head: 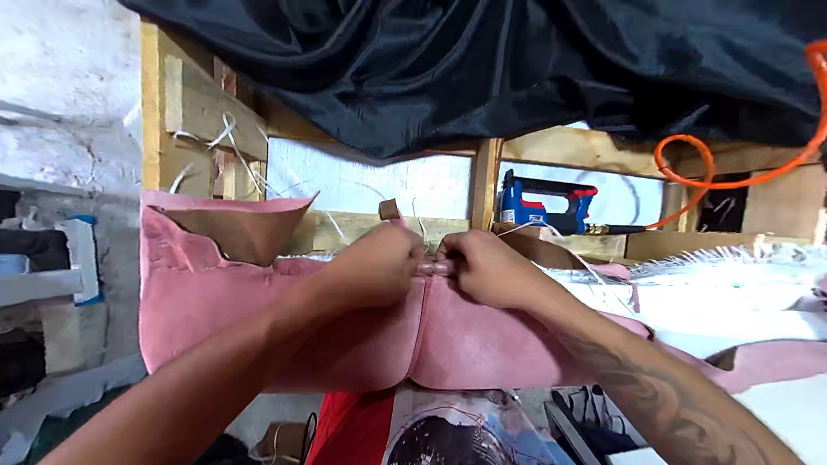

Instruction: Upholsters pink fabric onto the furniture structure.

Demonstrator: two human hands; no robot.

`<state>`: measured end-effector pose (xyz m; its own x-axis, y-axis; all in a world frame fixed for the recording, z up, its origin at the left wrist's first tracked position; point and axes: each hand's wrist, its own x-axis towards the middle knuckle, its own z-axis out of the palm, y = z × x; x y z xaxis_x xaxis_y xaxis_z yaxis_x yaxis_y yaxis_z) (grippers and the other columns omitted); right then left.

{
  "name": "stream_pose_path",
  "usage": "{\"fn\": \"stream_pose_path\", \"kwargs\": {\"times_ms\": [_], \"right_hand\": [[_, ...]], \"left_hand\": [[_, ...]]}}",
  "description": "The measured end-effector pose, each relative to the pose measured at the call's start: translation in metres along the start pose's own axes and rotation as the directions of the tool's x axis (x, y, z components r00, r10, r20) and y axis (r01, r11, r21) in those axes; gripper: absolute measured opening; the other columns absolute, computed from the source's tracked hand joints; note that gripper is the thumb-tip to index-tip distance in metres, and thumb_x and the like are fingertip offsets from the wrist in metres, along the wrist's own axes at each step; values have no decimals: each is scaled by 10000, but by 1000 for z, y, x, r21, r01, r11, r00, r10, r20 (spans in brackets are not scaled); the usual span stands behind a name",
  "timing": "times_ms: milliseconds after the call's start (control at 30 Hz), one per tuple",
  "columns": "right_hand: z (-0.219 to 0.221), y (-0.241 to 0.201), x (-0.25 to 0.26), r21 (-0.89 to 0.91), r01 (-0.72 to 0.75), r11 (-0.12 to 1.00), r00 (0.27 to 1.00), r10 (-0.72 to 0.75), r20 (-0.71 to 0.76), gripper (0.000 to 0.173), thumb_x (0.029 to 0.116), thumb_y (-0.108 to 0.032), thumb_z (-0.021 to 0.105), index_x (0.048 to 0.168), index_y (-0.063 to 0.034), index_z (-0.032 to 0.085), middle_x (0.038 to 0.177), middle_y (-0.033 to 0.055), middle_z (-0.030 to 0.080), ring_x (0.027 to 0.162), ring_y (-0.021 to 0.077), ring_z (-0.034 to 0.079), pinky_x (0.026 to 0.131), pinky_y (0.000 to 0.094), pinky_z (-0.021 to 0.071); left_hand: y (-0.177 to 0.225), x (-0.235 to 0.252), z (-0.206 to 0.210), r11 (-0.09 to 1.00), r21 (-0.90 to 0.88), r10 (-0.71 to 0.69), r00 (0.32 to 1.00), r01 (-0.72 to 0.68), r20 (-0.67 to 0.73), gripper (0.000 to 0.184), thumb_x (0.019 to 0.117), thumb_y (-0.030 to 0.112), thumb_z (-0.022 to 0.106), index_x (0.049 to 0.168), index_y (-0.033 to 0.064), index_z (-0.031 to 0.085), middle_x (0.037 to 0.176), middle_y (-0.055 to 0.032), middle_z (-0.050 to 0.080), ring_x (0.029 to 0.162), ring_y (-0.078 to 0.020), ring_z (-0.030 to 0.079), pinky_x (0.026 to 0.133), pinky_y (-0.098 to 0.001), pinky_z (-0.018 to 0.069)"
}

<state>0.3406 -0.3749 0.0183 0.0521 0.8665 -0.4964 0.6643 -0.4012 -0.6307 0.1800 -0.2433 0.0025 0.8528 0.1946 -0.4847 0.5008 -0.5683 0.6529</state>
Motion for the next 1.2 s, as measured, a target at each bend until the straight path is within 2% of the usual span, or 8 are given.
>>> {"fn": "stream_pose_path", "kwargs": {"times_ms": [133, 233, 333, 500, 633, 767, 900, 1200], "right_hand": [[-75, 35, 12, -218, 0, 976, 933, -79, -351, 137, 984, -140, 660, 1010, -12, 700, 950, 153, 686, 885, 296, 686, 819, 520, 576], [-122, 115, 32, -398, -94, 913, 987, 32, -159, 357, 858, -252, 834, 1087, -4, 718, 1043, 211, 697, 1004, 387, 676, 929, 617, 534], [-96, 173, 49, -523, -118, 844, 972, 206, 112, 645, 719, -254, 913, 1251, -15, 636, 1162, 219, 666, 1078, 399, 659, 924, 626, 539], [-69, 195, 47, -523, -181, 833, 963, 258, 77, 844, 707, -203, 905, 1400, 0, 468, 1327, 238, 578, 1126, 392, 655, 909, 578, 564], [-125, 119, 29, -510, -243, 825, 969, 224, -100, 867, 869, -197, 765, 1595, -145, 293, 990, 252, 687, 801, 460, 690, 688, 692, 548], [-190, 9, 11, -191, -363, 912, 927, 375, 31, 818, 1026, -164, 607, 1619, -453, 124, 932, 139, 695, 495, 290, 650, 423, 504, 598], [-167, -29, -1, 348, -543, 765, 834, 442, 330, 625, 1061, -163, 560, 1559, -419, 281, 983, 188, 680, 429, 316, 615, 361, 523, 569], [-117, -68, 18, 270, -626, 731, 749, 468, 469, 623, 1076, -209, 544, 1569, -465, 263, 913, 162, 684, 442, 301, 630, 374, 480, 583]], "left_hand": [[-12, -14, 1, 947, -40, 288, 896, -320, -338, 132, 994, 276, 643, 1028, 193, 740, 1032, 72, 692, 934, -56, 658, 835, -313, 592], [-8, -37, 22, 896, 32, 425, 834, -443, -353, 241, 1035, 337, 568, 1076, 212, 770, 1117, 80, 714, 1076, -69, 653, 952, -328, 561], [-11, -49, 53, 865, 165, 498, 779, -473, -381, 289, 1083, 235, 470, 1179, 153, 730, 1230, 14, 715, 1239, -154, 633, 1139, -403, 473], [-10, -40, 57, 930, 108, 360, 814, -351, -455, 323, 1017, 127, 463, 1163, 158, 750, 1206, 36, 730, 1216, -139, 651, 1134, -361, 479], [-9, -33, 53, 974, -71, 140, 818, -215, -558, 292, 1015, 211, 500, 1070, 198, 786, 1066, 74, 758, 1090, -95, 698, 1103, -369, 510], [-11, -33, 45, 976, -177, -14, 767, -130, -641, 274, 1028, 214, 526, 1133, 120, 761, 1211, -6, 705, 1202, -155, 644, 1174, -467, 436], [-13, -35, 44, 977, -183, -27, 785, -111, -618, 299, 1026, 237, 527, 1187, 102, 740, 1331, -54, 646, 1285, -218, 585, 1132, -435, 461], [-17, -42, 45, 950, -251, -15, 775, -187, -632, 258, 1019, 250, 541, 1125, 178, 765, 1319, 3, 659, 1271, -160, 591, 1031, -326, 527]]}}
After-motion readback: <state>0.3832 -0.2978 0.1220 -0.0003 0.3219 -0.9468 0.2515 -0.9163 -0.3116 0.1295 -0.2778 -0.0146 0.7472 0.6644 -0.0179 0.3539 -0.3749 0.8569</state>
